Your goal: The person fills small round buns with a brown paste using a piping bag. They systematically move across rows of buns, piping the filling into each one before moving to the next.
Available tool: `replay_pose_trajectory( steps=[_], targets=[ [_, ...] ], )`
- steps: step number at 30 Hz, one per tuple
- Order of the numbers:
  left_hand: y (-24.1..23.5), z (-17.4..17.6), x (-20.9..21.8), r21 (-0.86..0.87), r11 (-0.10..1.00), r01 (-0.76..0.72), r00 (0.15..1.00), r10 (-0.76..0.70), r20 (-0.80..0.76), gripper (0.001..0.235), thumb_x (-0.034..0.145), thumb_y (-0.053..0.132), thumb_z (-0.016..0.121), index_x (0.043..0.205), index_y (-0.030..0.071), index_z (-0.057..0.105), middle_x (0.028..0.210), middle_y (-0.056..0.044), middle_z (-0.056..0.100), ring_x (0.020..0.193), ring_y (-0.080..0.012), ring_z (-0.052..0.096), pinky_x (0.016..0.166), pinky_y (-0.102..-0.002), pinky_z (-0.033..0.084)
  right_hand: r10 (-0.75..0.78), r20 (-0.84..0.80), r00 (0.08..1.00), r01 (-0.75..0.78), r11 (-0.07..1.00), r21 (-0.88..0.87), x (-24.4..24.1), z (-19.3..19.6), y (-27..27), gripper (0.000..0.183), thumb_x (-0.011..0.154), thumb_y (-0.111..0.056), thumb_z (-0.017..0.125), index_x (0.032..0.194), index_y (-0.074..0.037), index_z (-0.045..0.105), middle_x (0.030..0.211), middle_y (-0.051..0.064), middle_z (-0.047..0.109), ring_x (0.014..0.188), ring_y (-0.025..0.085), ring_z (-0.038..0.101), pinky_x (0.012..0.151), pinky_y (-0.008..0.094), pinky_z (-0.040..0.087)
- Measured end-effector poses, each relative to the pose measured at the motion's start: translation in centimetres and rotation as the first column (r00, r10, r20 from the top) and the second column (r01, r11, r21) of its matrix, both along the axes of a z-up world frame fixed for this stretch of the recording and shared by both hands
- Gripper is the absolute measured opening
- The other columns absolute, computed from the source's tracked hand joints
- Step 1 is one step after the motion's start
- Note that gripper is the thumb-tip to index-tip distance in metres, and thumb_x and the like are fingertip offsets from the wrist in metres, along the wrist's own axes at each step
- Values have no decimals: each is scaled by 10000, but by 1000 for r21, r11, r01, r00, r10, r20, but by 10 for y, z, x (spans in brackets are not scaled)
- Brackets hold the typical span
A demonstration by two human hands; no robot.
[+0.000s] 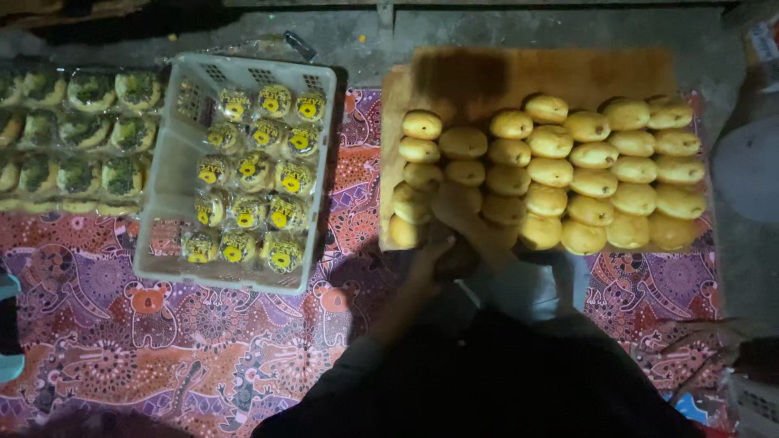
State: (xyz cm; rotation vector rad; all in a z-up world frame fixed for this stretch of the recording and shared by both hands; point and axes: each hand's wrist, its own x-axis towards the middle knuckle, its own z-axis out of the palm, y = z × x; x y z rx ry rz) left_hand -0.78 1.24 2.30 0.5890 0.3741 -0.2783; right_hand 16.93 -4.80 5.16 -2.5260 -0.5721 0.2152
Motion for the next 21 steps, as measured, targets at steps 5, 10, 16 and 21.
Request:
replay_pose_trajectory(
  steps=[5,10,16,21],
  targets=[
    [26,21,-23,786,352,-508,709,-347,614,525,914,119,729,1390,29,529,1262,-186,604,1137,-341,593,961,-431,488,-64,23,998,62,994,86,-16,-3,2,648,837,-689,650,981,-66,754,863,202,735,780,377,712,690,505,551],
    [18,30,-12,528,834,-161,912,-80,404,548,919,137,738,1412,-4,544,1273,-194,626,1148,-341,621,950,-447,527,45,-166,985,39,882,469,-28,23,-10,645,839,-690,639,978,-72,760,867,192,741,788,366,716,700,496,553],
    [22,69,-25,920,358,-161,823,-465,325,608,802,212,799,1367,44,651,1150,-293,649,947,-438,629,798,-485,522,276,-517,810,226,667,710,-67,85,-63,641,843,-692,626,974,-80,766,872,179,747,798,354,720,712,485,555],
    [20,80,-18,947,26,-321,736,-622,266,547,876,210,749,1401,154,608,1220,-244,667,1039,-430,658,894,-468,547,232,-561,795,249,718,650,-49,92,-55,638,845,-693,615,970,-87,772,876,169,752,806,344,724,722,476,557]
  ],
)
